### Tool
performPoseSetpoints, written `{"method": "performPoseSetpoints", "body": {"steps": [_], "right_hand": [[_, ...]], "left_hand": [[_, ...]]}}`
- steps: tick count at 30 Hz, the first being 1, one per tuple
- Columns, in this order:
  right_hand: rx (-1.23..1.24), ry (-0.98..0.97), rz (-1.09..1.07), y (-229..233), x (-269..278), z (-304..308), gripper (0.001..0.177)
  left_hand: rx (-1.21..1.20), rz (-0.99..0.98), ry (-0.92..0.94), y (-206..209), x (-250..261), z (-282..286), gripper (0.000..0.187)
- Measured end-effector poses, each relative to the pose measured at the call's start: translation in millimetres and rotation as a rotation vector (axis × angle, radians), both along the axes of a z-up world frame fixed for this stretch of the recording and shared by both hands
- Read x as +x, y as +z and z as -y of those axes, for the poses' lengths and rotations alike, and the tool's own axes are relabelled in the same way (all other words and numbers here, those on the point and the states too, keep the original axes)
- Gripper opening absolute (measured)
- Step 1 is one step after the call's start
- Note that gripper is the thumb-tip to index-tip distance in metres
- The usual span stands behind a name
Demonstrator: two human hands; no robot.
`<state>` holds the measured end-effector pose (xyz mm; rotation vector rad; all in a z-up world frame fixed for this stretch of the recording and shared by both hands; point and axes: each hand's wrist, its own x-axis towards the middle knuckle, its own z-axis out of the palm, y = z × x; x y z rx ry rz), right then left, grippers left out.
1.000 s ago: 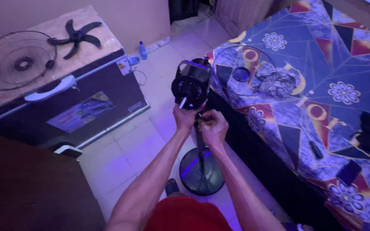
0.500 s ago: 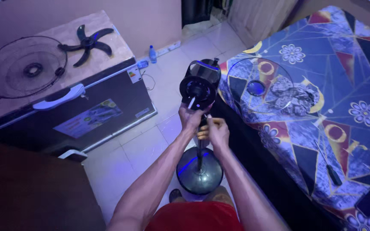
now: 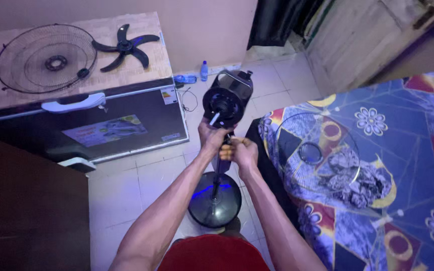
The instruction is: The person assembles a standing fan by attaching the motor housing to the stand and securing it with a screwdriver. They then attach the fan blades to the motor shaft and secure them with a nut.
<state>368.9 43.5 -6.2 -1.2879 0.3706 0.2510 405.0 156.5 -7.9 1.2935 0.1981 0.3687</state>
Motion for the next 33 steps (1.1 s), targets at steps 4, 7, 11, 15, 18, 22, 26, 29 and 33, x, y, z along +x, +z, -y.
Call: {"method": "performPoseSetpoints", "body": {"steps": [4,7,11,15,18,22,26,29,33], "right_hand": [[-0.695,0.03,0.543,18.6,23.6,-7.0,0.018],[-0.296,0.019,0.122,31.3,54.6,-14.7,0.025],[0.299,0.058,-0.028,2.4,113.3,-10.8,0.026],[0.267,-0.072,0.133,-28.1,178.8,-21.2,0.02],[0.07,-0.181,0.307,-18.4,212.9,-31.1,0.027],[-0.004,-0.179,-0.014,17.2,266.3,-49.9,0.026],[-0.367,-0.216,0.278,29.4,313.5,-59.6,0.022],[-0.609,-0.294,0.474,28.1,326.3,-67.1,0.023],[0.022,-0.262,0.001,30.0,374.2,-55.0,0.028]], "left_hand": [[0.11,-0.1,0.054,13.3,30.3,-6.3,0.053],[0.147,-0.086,0.095,11.1,60.9,-13.5,0.052],[0.074,-0.009,0.081,1.8,116.0,-23.9,0.054],[0.004,0.043,0.04,7.1,168.6,-28.0,0.054],[0.066,0.013,0.03,10.2,211.8,-27.9,0.052],[0.038,0.048,-0.07,15.4,278.9,-36.6,0.049],[0.045,0.039,-0.155,30.6,337.0,-45.0,0.055],[0.078,0.013,-0.196,36.2,363.7,-43.9,0.052],[0.107,0.003,-0.251,40.2,403.2,-38.8,0.053]]}}
